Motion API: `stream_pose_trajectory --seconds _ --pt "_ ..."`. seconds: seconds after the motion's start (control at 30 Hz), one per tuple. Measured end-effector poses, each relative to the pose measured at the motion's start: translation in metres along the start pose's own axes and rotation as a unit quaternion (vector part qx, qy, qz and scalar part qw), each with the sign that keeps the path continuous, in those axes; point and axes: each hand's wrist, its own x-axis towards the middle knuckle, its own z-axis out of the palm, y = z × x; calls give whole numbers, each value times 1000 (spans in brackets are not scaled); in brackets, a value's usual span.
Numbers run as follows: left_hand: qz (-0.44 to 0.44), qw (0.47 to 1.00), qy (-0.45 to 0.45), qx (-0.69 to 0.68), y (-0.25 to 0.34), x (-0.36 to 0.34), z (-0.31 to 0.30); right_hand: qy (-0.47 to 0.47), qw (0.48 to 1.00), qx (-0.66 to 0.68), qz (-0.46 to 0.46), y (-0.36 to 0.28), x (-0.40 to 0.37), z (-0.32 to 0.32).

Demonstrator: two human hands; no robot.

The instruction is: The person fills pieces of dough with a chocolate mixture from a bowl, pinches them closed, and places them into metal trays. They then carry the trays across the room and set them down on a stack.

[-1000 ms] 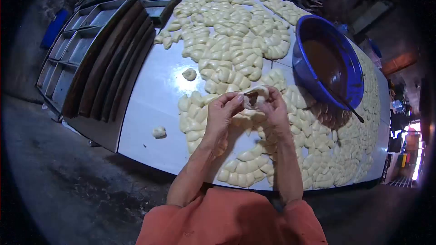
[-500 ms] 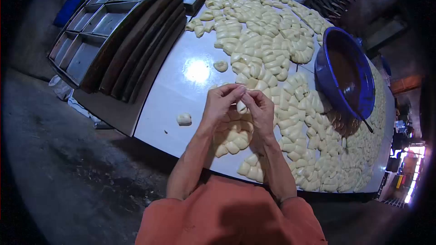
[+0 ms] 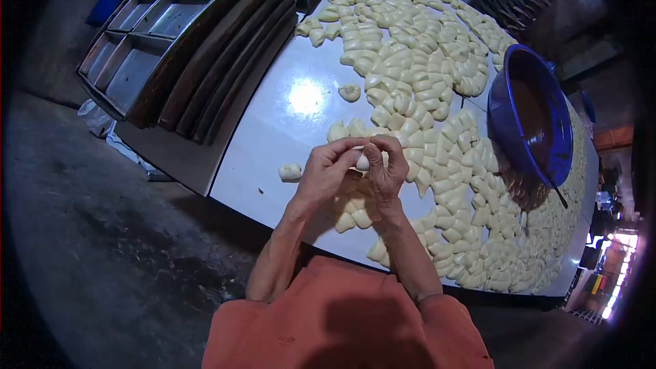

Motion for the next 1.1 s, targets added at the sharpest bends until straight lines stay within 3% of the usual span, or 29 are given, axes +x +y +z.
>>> stream_pose_trajectory --seconds 0.07,0.17,0.23,0.33,0.37,0.47,0.57,0.6,0.67,0.73,0.83,0.87,0.93,1.0,1.1 --pt "9 1000 6 -16 3 -13 6 -21 999 -43 -16 -2 0 0" --pt "-37 997 58 26 -4 -25 -4 -83 987 -47 129 -12 -3 9" --pt "-3 992 119 27 -7 -25 -13 -133 973 -41 185 -7 -6 13" --pt "7 990 140 13 -2 -31 -34 -188 978 -88 -26 -38 -6 26" --pt "6 990 142 15 -2 -35 -44 -270 954 -107 -75 -42 -4 24" --pt "3 977 211 22 18 -53 -56 -336 940 -54 -9 -32 2 34" --pt "-30 932 347 98 25 -75 -67 -312 930 9 193 -35 11 63" --pt "-48 936 329 114 9 -81 -76 -299 916 43 265 -36 15 71" --pt "-84 941 293 146 -36 -90 -95 -388 900 -125 158 1 7 78" --pt "-59 969 237 -47 -35 -87 -78 -382 912 -114 102 11 -1 83" --pt "-10 955 295 -30 -24 -74 -74 -375 873 -28 309 -18 3 85" --pt "26 952 301 -53 -12 -74 -72 -325 883 77 330 -9 -5 89" --pt "1 959 280 36 -20 -74 -91 -349 877 37 327 -26 -1 87" --pt "-67 947 256 181 -29 -74 -102 -356 924 -92 105 1 -20 86" --pt "-55 951 286 100 -25 -84 -94 -324 931 -84 144 -17 -15 64"
